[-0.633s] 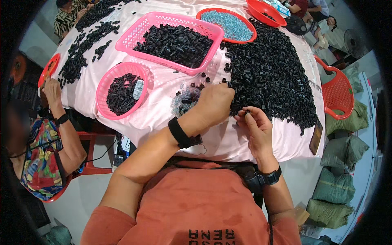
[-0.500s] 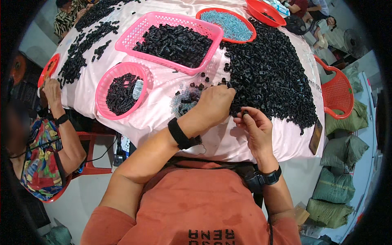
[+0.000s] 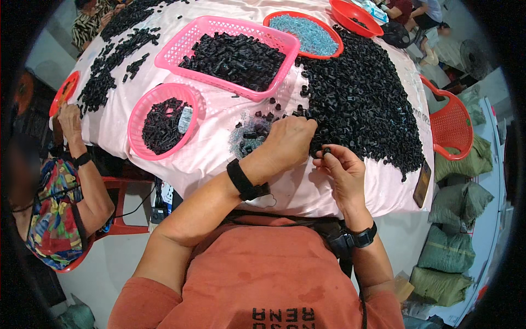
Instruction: Sorting small black rubber or plastic components into piles and containers.
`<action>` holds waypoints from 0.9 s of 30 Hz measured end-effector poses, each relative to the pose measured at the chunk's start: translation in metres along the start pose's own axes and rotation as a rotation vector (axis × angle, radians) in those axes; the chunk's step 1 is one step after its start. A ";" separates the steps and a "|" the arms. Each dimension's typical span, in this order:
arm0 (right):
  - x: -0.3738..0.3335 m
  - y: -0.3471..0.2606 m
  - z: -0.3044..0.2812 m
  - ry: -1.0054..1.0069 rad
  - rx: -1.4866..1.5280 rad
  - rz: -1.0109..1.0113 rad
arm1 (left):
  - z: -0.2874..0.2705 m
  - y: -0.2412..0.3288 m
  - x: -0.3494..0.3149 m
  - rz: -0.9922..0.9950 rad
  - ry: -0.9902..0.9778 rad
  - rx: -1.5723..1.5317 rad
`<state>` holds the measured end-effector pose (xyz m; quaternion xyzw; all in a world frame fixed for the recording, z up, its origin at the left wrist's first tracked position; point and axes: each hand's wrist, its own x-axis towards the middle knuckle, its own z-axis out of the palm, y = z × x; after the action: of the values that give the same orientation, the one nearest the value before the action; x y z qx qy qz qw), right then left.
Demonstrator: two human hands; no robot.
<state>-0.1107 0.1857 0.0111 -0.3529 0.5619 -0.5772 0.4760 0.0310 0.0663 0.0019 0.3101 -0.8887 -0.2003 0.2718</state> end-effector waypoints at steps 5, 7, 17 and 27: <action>0.002 0.001 0.000 -0.012 0.041 0.020 | 0.002 -0.001 -0.001 -0.016 0.053 -0.094; 0.003 0.004 -0.002 -0.014 0.034 0.024 | -0.004 0.001 -0.002 -0.001 0.088 -0.173; 0.004 0.001 0.008 -0.126 0.059 0.024 | -0.026 0.014 -0.012 0.075 0.070 -0.465; 0.003 -0.002 0.010 -0.099 0.113 0.091 | -0.023 0.014 -0.019 0.065 0.114 -0.527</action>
<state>-0.1021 0.1796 0.0138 -0.3277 0.5194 -0.5677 0.5482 0.0514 0.0848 0.0203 0.2106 -0.7987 -0.3982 0.3989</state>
